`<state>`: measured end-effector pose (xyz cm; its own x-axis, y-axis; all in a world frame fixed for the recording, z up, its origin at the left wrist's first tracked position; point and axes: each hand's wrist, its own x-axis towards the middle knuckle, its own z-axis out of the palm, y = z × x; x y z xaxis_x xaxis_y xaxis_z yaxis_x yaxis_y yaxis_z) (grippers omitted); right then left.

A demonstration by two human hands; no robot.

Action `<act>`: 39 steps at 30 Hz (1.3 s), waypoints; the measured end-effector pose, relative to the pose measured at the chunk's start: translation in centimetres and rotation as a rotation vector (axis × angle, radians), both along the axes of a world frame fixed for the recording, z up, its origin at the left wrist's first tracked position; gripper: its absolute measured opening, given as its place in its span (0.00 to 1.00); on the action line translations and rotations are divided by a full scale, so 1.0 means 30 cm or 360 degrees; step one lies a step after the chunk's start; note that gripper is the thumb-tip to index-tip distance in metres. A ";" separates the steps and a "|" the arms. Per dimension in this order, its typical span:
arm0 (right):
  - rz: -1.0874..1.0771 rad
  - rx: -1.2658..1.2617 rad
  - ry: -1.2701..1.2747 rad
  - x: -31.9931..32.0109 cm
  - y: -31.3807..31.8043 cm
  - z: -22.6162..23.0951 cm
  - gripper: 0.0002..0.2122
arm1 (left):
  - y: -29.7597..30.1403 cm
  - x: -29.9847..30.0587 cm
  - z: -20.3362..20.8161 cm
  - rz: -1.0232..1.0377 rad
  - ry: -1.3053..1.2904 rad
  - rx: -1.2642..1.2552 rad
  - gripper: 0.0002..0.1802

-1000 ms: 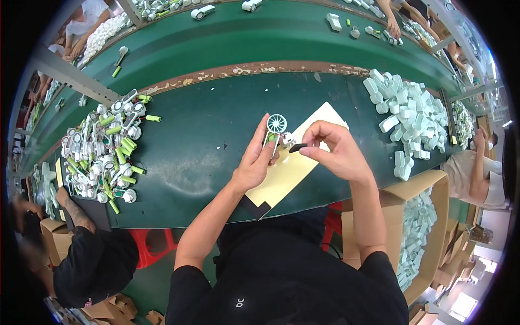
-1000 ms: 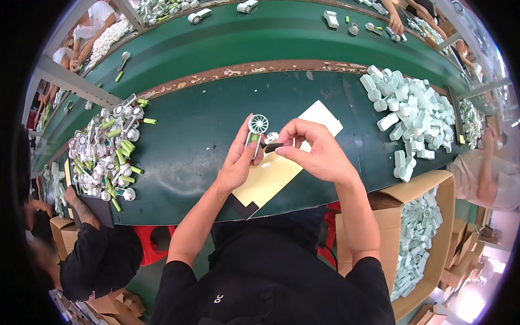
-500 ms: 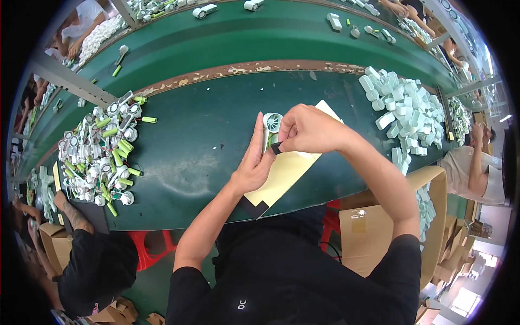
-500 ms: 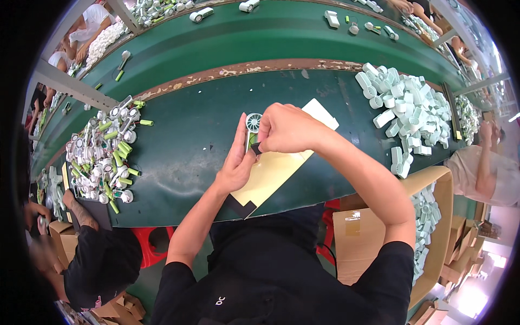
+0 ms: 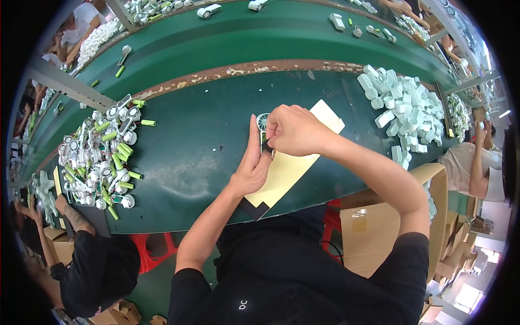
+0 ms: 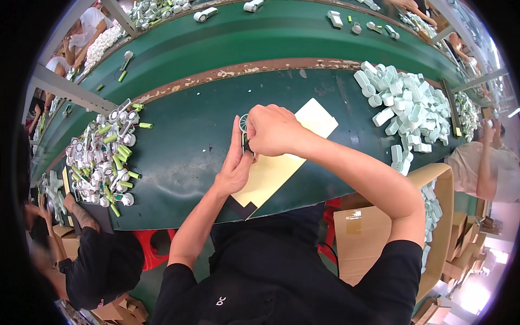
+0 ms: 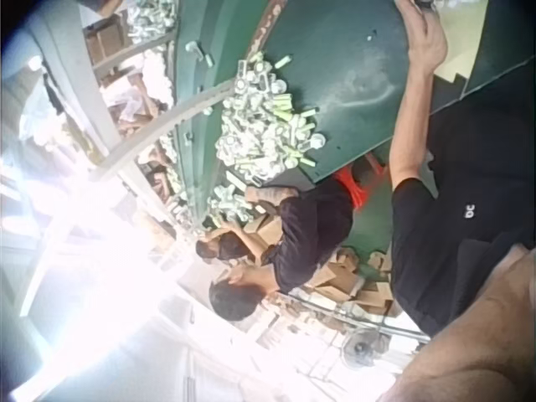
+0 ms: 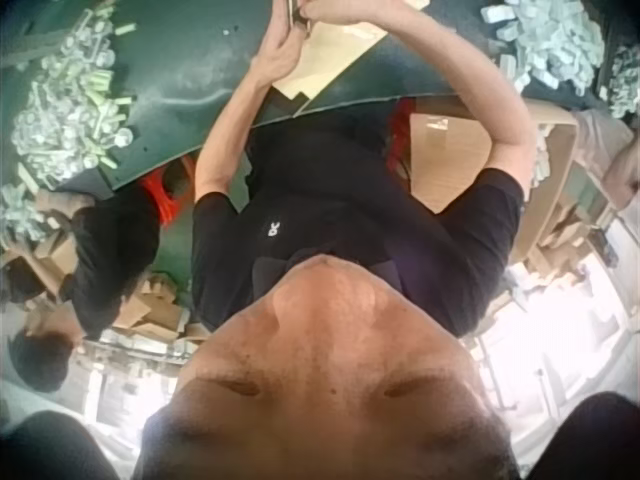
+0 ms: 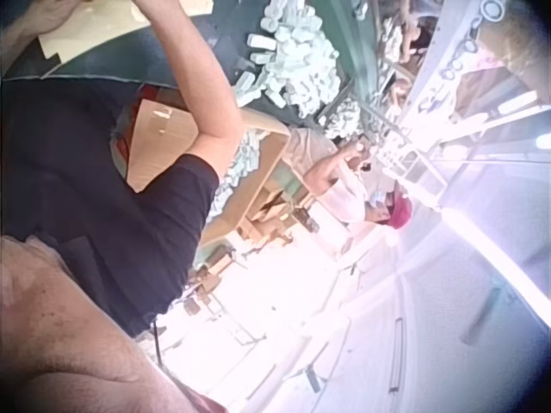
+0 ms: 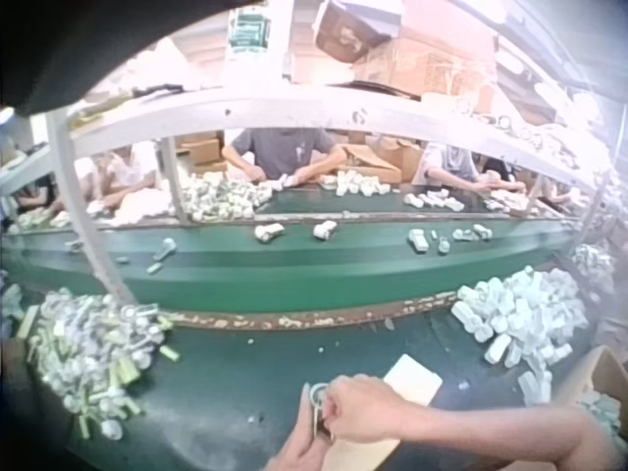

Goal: The person assembles small portable handheld fans by hand, inserting a motor, a printed circuit board, a fan blade, and a rechargeable battery into a fan housing.

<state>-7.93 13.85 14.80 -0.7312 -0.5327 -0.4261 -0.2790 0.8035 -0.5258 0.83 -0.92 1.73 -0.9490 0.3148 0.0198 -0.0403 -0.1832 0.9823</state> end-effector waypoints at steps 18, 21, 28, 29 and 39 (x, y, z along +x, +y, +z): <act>-0.0097 -0.0467 0.0388 0.021 -0.025 -0.105 0.03 | -0.010 -0.013 -0.025 0.0193 0.0108 -0.0054 0.46; -0.0220 -0.0544 0.0236 0.018 -0.019 -0.125 0.03 | -0.002 -0.011 -0.019 0.0185 0.0104 -0.0102 0.46; -0.0205 -0.0426 0.0564 0.061 -0.031 -0.148 0.03 | 0.017 -0.014 -0.080 0.0363 0.0417 -0.0353 0.43; -0.0210 -0.0367 0.0580 0.061 -0.031 -0.146 0.03 | 0.024 -0.014 -0.071 0.0349 0.0416 -0.0352 0.43; -0.0261 -0.0438 0.0681 0.052 -0.055 -0.163 0.03 | 0.005 -0.032 -0.009 0.0391 0.0405 -0.0175 0.43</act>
